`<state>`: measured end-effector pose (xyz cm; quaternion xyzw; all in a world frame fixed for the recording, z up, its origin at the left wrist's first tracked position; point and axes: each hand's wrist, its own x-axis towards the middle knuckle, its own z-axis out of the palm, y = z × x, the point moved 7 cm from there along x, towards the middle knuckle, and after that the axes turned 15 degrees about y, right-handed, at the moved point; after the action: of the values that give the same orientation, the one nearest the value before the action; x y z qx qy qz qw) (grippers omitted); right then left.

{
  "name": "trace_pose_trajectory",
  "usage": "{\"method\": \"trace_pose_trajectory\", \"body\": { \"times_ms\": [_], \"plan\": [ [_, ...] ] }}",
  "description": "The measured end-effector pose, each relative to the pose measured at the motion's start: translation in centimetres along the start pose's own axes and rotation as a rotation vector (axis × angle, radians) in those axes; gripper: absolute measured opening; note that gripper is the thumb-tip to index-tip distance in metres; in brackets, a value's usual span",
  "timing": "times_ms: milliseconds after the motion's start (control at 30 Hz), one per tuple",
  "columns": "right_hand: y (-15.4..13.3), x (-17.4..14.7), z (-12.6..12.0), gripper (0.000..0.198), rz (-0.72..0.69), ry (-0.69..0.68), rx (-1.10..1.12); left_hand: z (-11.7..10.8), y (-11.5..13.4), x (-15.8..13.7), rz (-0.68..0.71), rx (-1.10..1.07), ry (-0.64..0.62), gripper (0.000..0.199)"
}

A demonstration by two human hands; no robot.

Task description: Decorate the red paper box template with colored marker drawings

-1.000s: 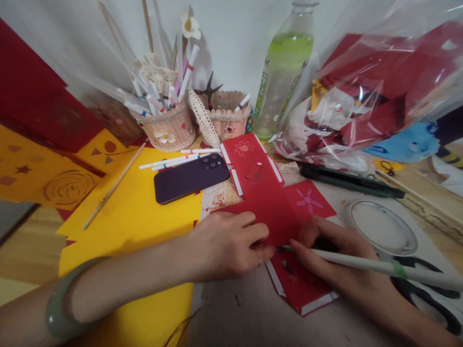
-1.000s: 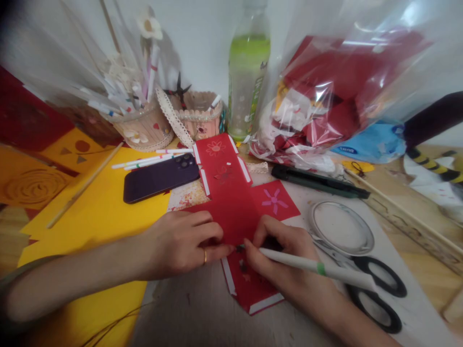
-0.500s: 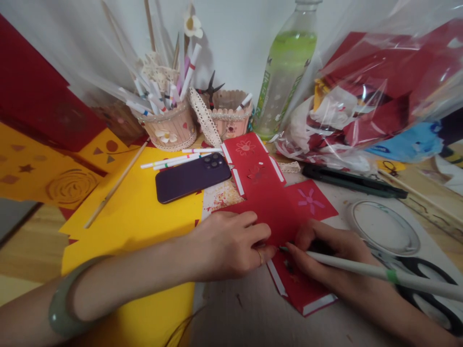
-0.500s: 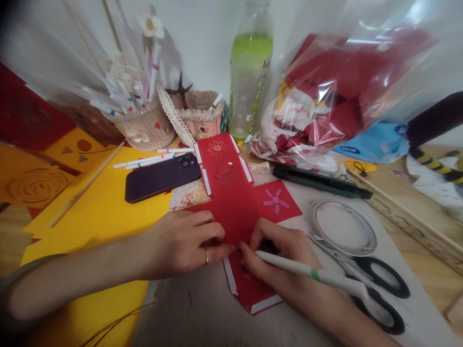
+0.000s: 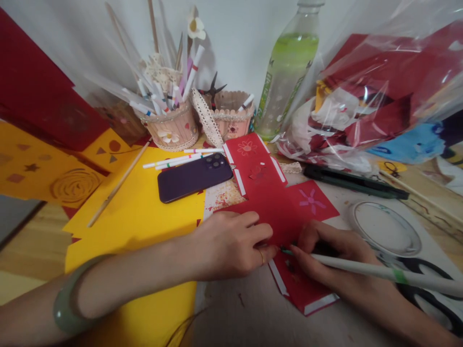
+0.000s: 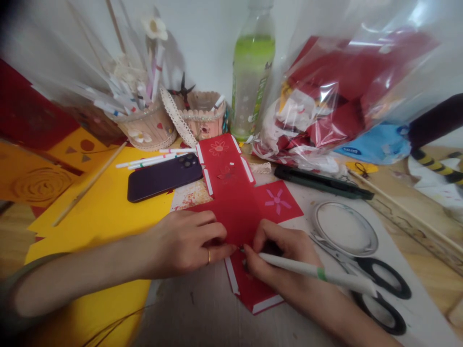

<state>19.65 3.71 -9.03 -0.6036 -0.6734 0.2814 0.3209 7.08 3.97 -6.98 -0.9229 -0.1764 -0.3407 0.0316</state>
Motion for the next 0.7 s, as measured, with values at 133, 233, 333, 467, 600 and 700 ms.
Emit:
{"method": "trace_pose_trajectory", "body": {
  "times_ms": [133, 233, 333, 467, 600, 700],
  "plan": [
    [0.0, -0.07, 0.05, 0.025, -0.01, -0.008, 0.002, -0.04, 0.06, -0.09, 0.006, 0.019, 0.012, 0.021],
    [-0.22, -0.04, -0.38, 0.025, 0.003, 0.024, 0.062, -0.14, -0.03, -0.05, -0.019, 0.013, 0.026, 0.023],
    [-0.27, -0.01, -0.59, 0.026, 0.018, 0.038, 0.103, -0.23, -0.12, 0.07, -0.042, -0.002, 0.029, 0.024],
    [-0.12, -0.09, -0.45, 0.025, 0.023, 0.02, 0.08, -0.35, -0.08, 0.11, -0.028, 0.036, 0.034, 0.024],
    [-0.03, -0.29, -0.33, 0.025, 0.021, -0.008, 0.032, -0.24, -0.07, -0.02, -0.019, 0.038, 0.03, 0.024],
    [0.03, -0.28, -0.49, 0.026, 0.037, 0.013, 0.073, -0.14, -0.18, 0.0, -0.032, 0.012, 0.023, 0.023]
  ]
}}
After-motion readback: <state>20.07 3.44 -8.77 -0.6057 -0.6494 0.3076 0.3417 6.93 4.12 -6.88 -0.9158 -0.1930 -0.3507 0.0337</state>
